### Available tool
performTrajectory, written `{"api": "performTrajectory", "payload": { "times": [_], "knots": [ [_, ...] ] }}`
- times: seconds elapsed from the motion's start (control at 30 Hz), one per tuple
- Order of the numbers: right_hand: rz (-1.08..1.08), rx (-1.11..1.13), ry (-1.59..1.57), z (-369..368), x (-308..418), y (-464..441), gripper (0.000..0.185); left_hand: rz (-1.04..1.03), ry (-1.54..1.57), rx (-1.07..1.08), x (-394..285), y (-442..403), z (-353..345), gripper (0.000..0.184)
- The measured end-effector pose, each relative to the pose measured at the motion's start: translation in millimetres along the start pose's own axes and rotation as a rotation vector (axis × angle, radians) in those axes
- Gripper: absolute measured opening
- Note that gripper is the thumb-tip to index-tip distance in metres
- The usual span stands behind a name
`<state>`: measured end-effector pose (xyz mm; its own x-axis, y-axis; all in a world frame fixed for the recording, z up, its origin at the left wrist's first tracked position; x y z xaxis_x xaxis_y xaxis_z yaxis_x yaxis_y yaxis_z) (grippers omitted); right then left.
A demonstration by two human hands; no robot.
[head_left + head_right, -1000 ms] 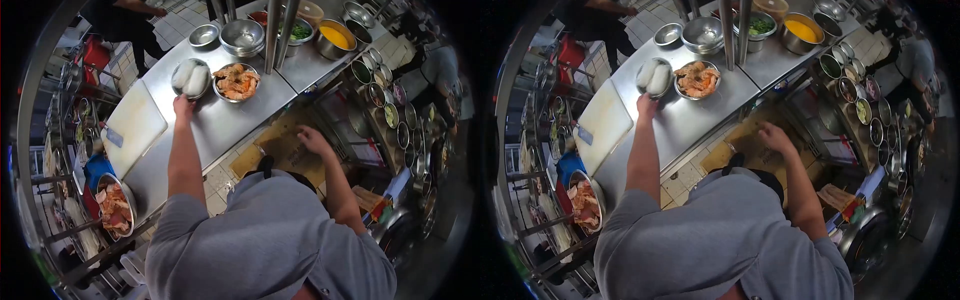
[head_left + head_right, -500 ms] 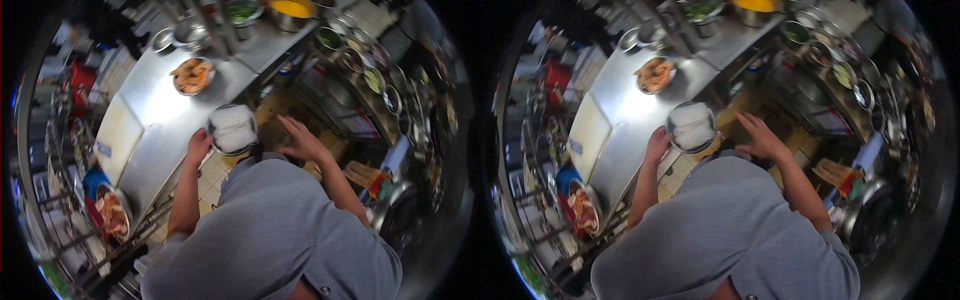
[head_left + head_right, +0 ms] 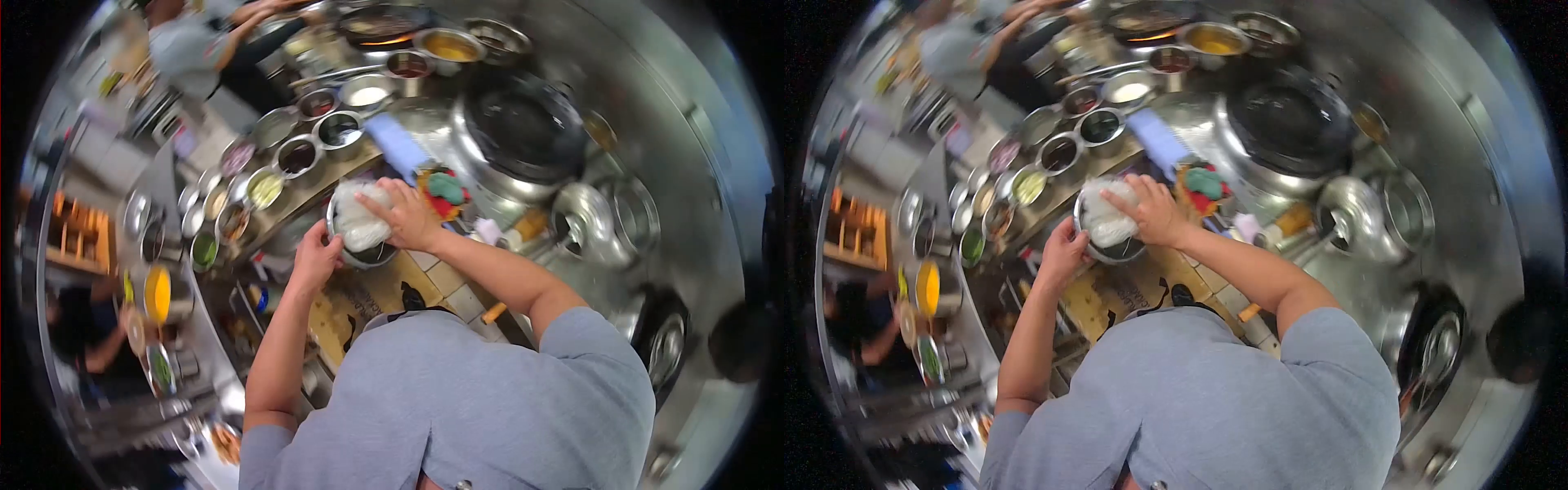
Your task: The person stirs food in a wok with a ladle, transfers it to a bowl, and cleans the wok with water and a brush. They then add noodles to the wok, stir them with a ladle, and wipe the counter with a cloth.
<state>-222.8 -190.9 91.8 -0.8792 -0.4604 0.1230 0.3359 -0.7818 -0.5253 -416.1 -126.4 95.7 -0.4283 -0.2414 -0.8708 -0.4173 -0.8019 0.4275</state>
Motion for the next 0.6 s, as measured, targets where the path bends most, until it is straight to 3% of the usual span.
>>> {"api": "performTrajectory", "payload": {
  "times": [0.1, 0.17, 0.2, 0.27, 0.3, 0.33, 0.37, 0.43, 0.5, 0.57, 0.6],
  "knots": [
    [-0.159, -0.278, 0.123, 48.0, -57.5, 34.8, 0.076, -0.187, -0.031, 0.202, -88.0, -13.7, -65.7, 0.015],
    [-0.294, -0.334, 0.242, 93.9, -87.5, 51.3, 0.085, -0.243, -0.103, 0.263, -122.4, -44.0, -103.7, 0.020],
    [-0.354, -0.347, 0.308, 114.6, -100.0, 57.7, 0.087, -0.308, -0.047, 0.223, -141.5, -55.3, -124.4, 0.024],
    [-0.446, -0.264, 0.451, 153.1, -126.5, 63.8, 0.089, -0.462, -0.215, 0.095, -191.3, -67.3, -153.7, 0.026],
    [-0.514, -0.227, 0.505, 163.2, -142.7, 69.7, 0.084, -0.796, -0.456, -0.131, -194.5, -111.4, -171.1, 0.024],
    [-0.619, -0.146, 0.569, 171.5, -155.3, 76.6, 0.077, -0.849, -0.583, -0.261, -200.7, -135.9, -182.9, 0.022],
    [-0.672, -0.043, 0.510, 179.2, -169.0, 87.5, 0.072, -0.934, -0.579, -0.374, -198.8, -155.9, -188.6, 0.022],
    [-0.718, 0.065, 0.443, 190.6, -179.7, 106.5, 0.067, -0.826, -0.611, -0.417, -191.1, -172.2, -181.4, 0.024],
    [-0.600, -0.245, 0.137, 195.8, -168.0, 112.1, 0.059, -0.772, -0.608, -0.456, -171.1, -177.4, -162.5, 0.023],
    [-0.739, -0.311, -0.226, 182.8, -136.4, 115.2, 0.051, -0.806, -0.418, -0.505, -138.7, -181.7, -135.8, 0.021],
    [-0.686, -0.408, -0.518, 150.5, -135.9, 131.8, 0.047, -0.642, -0.270, -0.386, -121.4, -187.4, -126.3, 0.023]
  ]
}}
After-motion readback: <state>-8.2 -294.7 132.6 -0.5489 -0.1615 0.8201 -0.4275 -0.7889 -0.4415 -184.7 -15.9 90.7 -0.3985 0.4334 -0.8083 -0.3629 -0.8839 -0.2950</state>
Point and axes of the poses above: each hand's wrist, its own y-axis away from the middle knuckle, its own z-axis out of the back of the hand, x = y × z, the point moved 1 cm from there along -y, towards the middle knuckle, and after that the axes turned 10 degrees about z, right-handed, at the moved point
